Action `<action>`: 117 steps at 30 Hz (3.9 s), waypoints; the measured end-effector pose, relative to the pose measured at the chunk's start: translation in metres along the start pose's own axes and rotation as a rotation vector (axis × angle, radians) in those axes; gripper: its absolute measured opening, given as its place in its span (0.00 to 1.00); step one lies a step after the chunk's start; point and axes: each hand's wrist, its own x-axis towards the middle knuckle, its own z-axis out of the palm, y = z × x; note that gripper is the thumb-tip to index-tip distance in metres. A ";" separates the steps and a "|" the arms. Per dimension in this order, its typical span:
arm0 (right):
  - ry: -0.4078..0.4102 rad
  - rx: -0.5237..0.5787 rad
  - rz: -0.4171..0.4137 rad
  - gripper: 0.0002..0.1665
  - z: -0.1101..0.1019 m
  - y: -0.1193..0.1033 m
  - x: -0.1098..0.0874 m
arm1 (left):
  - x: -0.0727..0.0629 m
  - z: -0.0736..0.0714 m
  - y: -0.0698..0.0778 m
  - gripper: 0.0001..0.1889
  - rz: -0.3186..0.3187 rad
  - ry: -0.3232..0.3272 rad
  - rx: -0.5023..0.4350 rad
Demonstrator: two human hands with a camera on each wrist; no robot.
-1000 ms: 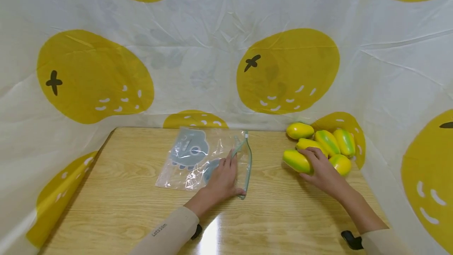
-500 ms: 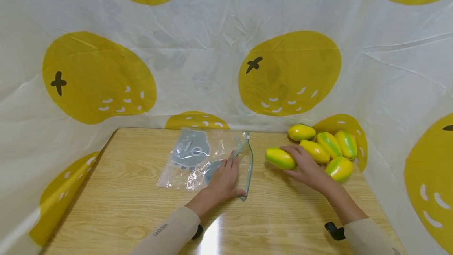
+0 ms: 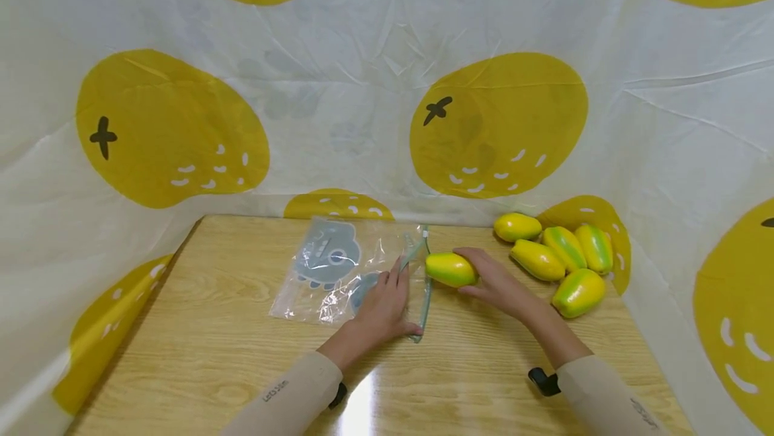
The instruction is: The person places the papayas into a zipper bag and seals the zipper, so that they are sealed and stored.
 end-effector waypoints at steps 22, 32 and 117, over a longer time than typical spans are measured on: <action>-0.005 0.026 0.048 0.45 0.032 -0.016 0.027 | -0.002 0.000 0.002 0.75 0.011 0.016 0.006; -0.039 -0.028 -0.020 0.42 0.035 -0.019 0.027 | 0.000 -0.001 0.002 0.73 0.018 -0.004 -0.004; 0.178 0.088 0.168 0.18 0.051 -0.021 0.064 | -0.001 0.004 0.006 0.76 0.111 0.045 0.086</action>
